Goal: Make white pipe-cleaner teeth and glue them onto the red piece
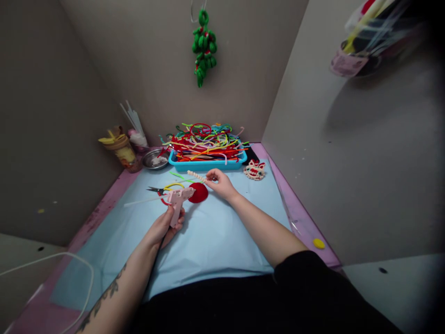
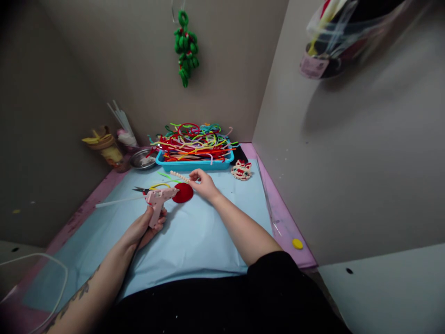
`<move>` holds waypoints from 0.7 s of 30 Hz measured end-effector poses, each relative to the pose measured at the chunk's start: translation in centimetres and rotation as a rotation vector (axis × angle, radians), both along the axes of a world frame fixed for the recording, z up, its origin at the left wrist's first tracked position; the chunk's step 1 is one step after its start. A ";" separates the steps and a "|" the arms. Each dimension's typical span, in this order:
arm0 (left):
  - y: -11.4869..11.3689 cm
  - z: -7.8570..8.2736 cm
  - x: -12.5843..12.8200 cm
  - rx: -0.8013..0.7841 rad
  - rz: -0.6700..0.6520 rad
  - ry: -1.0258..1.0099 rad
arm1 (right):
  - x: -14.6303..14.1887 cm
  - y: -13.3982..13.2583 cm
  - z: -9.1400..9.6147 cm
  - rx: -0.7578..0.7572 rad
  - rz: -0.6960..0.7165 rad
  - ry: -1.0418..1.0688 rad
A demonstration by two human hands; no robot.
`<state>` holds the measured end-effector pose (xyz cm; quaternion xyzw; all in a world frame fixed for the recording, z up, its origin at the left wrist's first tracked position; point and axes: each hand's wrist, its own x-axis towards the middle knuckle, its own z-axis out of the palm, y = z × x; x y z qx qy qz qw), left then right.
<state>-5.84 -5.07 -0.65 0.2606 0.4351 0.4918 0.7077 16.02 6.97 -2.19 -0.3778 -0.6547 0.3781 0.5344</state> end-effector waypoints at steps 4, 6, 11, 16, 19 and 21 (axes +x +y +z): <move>0.0 0.1 0.0 0.003 0.006 -0.006 | 0.0 0.0 0.0 -0.009 0.002 0.010; 0.0 0.1 0.1 0.005 0.017 -0.009 | 0.0 -0.1 0.1 -0.011 0.001 0.010; 0.0 0.0 0.2 0.022 0.030 -0.010 | -0.1 -0.1 0.2 -0.009 0.002 0.015; -0.1 0.1 0.1 0.029 0.007 -0.015 | 0.0 -0.1 0.1 -0.014 0.002 0.014; -0.1 0.1 0.0 0.026 0.008 -0.016 | 0.0 0.0 0.0 -0.009 0.006 0.015; -0.1 0.2 0.0 0.018 0.002 -0.021 | 0.0 0.0 0.0 -0.004 0.010 0.013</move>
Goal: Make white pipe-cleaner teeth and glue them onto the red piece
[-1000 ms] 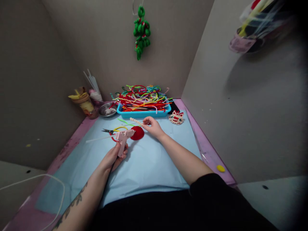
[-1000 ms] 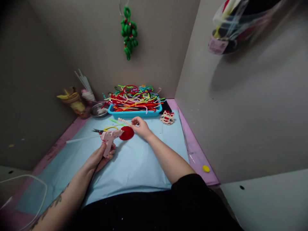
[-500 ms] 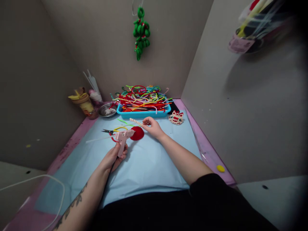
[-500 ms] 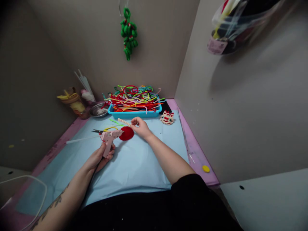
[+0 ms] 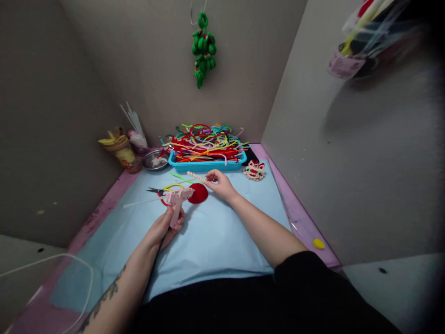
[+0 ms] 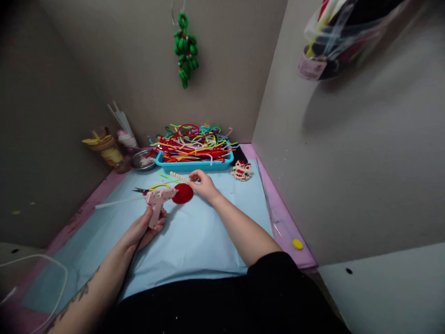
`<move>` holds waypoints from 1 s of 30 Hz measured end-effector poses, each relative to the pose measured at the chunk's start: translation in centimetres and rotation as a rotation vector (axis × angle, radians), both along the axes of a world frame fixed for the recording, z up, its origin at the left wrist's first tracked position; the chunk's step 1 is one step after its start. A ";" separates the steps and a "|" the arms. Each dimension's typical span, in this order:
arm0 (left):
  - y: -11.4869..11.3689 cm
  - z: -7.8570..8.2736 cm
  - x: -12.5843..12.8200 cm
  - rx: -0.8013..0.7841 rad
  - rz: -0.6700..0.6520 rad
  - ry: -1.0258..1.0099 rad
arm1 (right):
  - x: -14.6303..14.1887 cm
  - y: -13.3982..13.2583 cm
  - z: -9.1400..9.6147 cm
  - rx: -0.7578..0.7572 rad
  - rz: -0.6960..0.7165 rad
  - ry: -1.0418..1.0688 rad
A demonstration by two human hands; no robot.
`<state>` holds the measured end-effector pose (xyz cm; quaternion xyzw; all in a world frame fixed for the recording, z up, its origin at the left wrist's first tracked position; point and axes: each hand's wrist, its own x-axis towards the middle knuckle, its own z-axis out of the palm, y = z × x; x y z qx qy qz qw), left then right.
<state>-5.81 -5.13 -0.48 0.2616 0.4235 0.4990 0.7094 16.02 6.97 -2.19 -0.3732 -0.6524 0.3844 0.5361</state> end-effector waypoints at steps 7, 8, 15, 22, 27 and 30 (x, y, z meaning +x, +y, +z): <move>-0.1 0.1 0.0 0.005 -0.006 0.004 | -0.1 0.0 0.0 0.002 -0.011 0.010; -0.1 0.1 0.0 0.002 -0.004 0.006 | -0.1 0.0 0.0 -0.001 -0.011 0.011; -0.1 0.2 0.1 -0.004 0.002 0.020 | -0.1 0.0 0.0 -0.001 -0.006 0.011; -0.4 0.7 0.3 -0.002 0.000 0.044 | -0.1 0.0 -0.1 0.000 0.002 0.024; -0.3 0.6 0.2 -0.010 0.002 0.048 | -0.1 0.1 -0.3 0.004 -0.001 0.024; -0.2 0.4 0.2 0.000 -0.013 0.055 | -0.1 0.2 -0.3 0.001 0.003 0.025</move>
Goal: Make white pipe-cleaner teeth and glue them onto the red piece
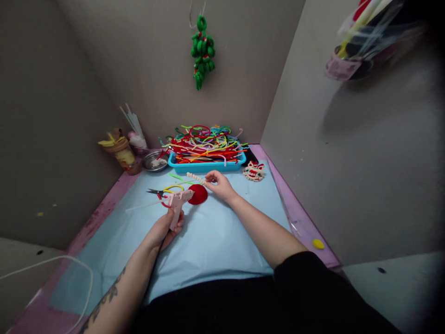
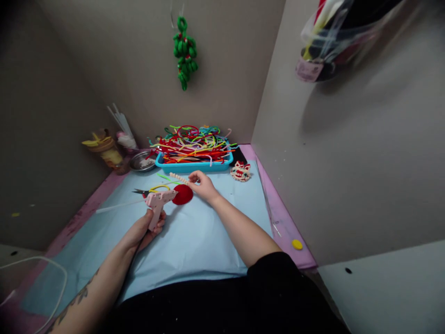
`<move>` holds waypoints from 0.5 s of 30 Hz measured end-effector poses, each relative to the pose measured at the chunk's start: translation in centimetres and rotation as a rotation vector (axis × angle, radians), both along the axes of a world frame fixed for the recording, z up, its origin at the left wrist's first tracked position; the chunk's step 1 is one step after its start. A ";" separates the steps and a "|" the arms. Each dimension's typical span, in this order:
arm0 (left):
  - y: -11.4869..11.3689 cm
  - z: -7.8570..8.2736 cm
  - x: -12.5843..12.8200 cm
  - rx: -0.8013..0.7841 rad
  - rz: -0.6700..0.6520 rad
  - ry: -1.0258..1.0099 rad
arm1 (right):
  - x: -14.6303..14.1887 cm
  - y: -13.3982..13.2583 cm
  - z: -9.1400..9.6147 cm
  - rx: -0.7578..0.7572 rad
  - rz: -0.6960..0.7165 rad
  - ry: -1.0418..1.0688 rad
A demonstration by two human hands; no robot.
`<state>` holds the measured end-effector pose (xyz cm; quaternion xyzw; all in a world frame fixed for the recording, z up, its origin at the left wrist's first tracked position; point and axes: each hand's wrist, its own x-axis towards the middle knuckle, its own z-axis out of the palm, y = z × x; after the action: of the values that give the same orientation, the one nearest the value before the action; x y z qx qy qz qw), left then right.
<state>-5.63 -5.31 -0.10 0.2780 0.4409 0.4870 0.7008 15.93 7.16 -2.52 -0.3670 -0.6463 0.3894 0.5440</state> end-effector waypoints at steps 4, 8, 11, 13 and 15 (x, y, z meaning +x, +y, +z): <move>0.0 -0.2 0.0 0.007 -0.015 0.062 | 0.0 -0.1 0.2 -0.015 -0.006 -0.008; -0.2 -0.1 0.2 0.010 -0.037 0.121 | 0.0 -0.3 0.5 -0.022 0.000 -0.012; -0.4 0.0 0.2 0.011 -0.050 0.168 | 0.1 -0.3 0.6 -0.025 0.002 -0.012; -0.4 -0.1 0.2 0.020 -0.058 0.201 | 0.1 -0.3 0.6 -0.026 0.001 -0.011; -0.4 -0.2 0.1 0.024 -0.076 0.222 | 0.1 -0.3 0.5 -0.026 0.002 -0.013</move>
<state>-5.49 -5.72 -0.29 0.3553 0.4990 0.4316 0.6622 16.01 6.89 -2.00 -0.3758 -0.6452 0.3960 0.5346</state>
